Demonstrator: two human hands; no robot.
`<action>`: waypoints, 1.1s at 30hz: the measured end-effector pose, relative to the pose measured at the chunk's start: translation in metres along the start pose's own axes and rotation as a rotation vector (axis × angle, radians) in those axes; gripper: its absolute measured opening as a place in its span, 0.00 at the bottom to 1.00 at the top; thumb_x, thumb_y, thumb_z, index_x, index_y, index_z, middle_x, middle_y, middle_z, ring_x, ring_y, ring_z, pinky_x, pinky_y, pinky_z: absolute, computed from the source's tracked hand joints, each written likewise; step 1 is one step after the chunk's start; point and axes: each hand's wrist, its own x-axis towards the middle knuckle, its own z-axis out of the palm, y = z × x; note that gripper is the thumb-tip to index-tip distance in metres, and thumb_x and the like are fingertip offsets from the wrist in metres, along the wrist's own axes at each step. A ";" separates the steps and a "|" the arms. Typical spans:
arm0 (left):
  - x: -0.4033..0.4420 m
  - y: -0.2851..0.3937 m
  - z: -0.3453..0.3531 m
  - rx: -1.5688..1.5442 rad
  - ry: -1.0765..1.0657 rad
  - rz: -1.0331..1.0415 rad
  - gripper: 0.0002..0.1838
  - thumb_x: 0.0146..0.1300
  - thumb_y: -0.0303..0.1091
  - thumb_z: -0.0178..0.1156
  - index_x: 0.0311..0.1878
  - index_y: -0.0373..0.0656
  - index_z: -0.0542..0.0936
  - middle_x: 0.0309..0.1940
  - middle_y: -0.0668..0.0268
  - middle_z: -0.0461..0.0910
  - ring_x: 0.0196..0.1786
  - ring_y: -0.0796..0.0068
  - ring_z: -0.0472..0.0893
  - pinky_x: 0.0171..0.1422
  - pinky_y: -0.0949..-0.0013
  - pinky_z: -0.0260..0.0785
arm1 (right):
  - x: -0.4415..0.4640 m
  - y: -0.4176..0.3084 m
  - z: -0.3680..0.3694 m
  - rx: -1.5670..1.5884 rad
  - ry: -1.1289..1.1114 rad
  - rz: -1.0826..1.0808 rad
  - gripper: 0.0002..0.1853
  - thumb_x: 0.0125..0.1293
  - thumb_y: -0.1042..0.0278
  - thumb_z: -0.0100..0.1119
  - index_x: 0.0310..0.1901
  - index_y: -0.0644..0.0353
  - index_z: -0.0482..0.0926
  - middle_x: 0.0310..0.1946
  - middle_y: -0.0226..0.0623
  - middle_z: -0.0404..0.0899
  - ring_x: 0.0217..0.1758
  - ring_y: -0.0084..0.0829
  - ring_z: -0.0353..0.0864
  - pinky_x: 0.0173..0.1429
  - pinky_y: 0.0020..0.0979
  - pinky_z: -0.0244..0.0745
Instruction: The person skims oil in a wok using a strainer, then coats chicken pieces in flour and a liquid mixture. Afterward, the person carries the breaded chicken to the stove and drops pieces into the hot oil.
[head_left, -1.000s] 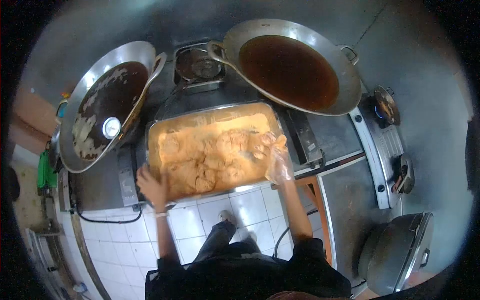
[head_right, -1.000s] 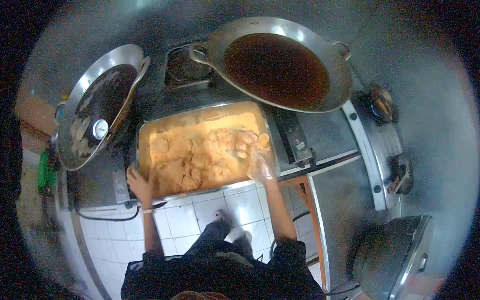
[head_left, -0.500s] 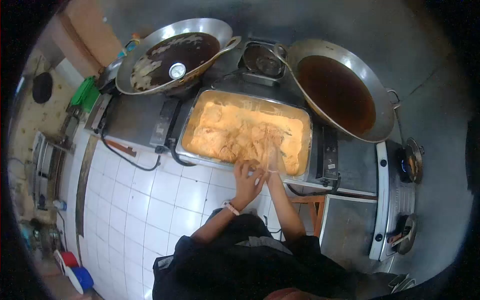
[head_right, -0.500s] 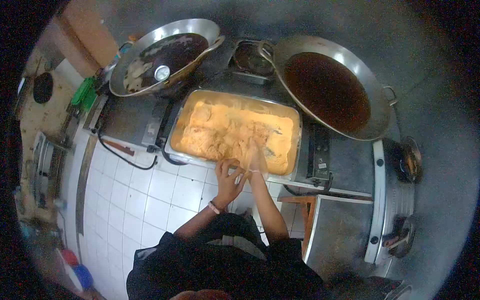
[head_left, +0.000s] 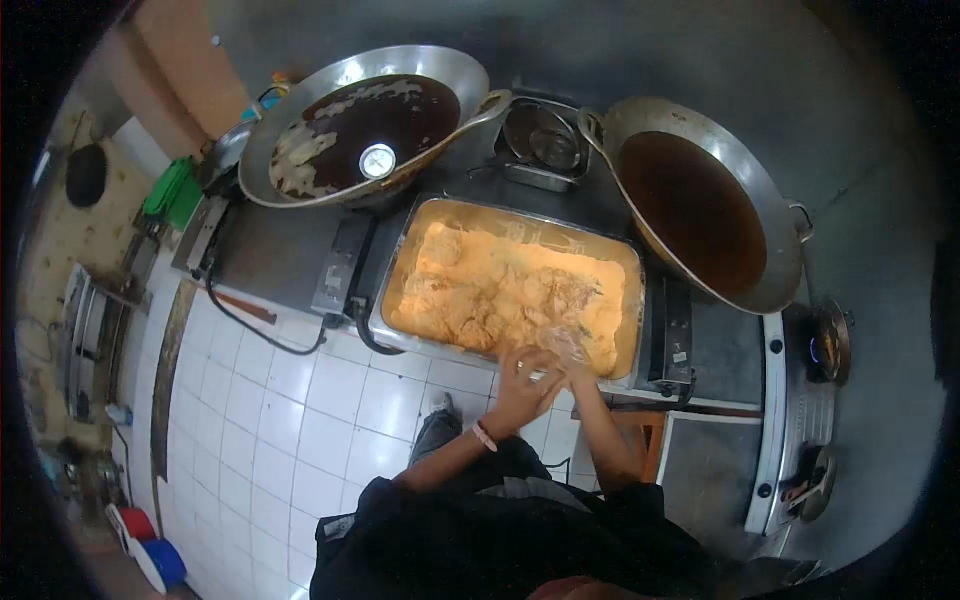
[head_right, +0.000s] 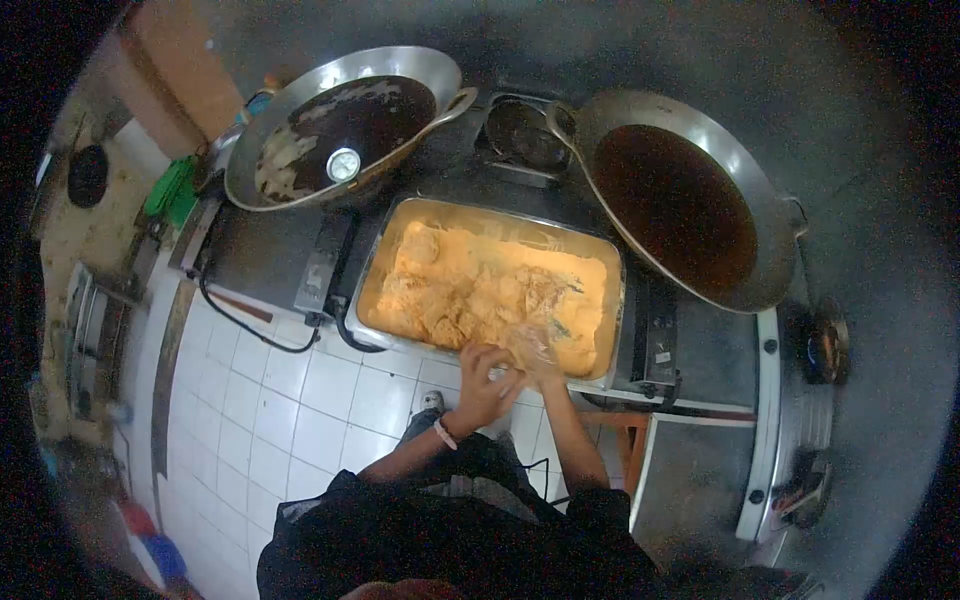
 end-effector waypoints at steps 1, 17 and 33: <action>0.002 -0.002 -0.003 -0.037 -0.041 0.057 0.09 0.48 0.35 0.68 0.32 0.51 0.79 0.45 0.68 0.70 0.54 0.57 0.67 0.63 0.45 0.53 | 0.001 0.003 0.001 -0.017 0.034 0.002 0.19 0.67 0.59 0.51 0.57 0.56 0.70 0.46 0.34 0.75 0.47 0.29 0.75 0.50 0.29 0.72; 0.016 -0.215 -0.122 0.313 -0.199 -0.339 0.31 0.51 0.54 0.65 0.52 0.43 0.73 0.57 0.51 0.65 0.62 0.47 0.60 0.67 0.39 0.44 | 0.080 -0.041 -0.031 -0.616 0.498 -0.048 0.18 0.66 0.61 0.52 0.55 0.56 0.71 0.45 0.35 0.77 0.46 0.29 0.76 0.49 0.29 0.73; -0.011 -0.257 -0.119 0.190 -0.173 -0.365 0.32 0.55 0.45 0.63 0.57 0.36 0.68 0.57 0.48 0.64 0.58 0.46 0.66 0.60 0.53 0.59 | 0.094 -0.097 0.045 -1.157 -0.395 -0.250 0.17 0.65 0.62 0.54 0.54 0.56 0.73 0.44 0.35 0.78 0.45 0.30 0.77 0.48 0.29 0.73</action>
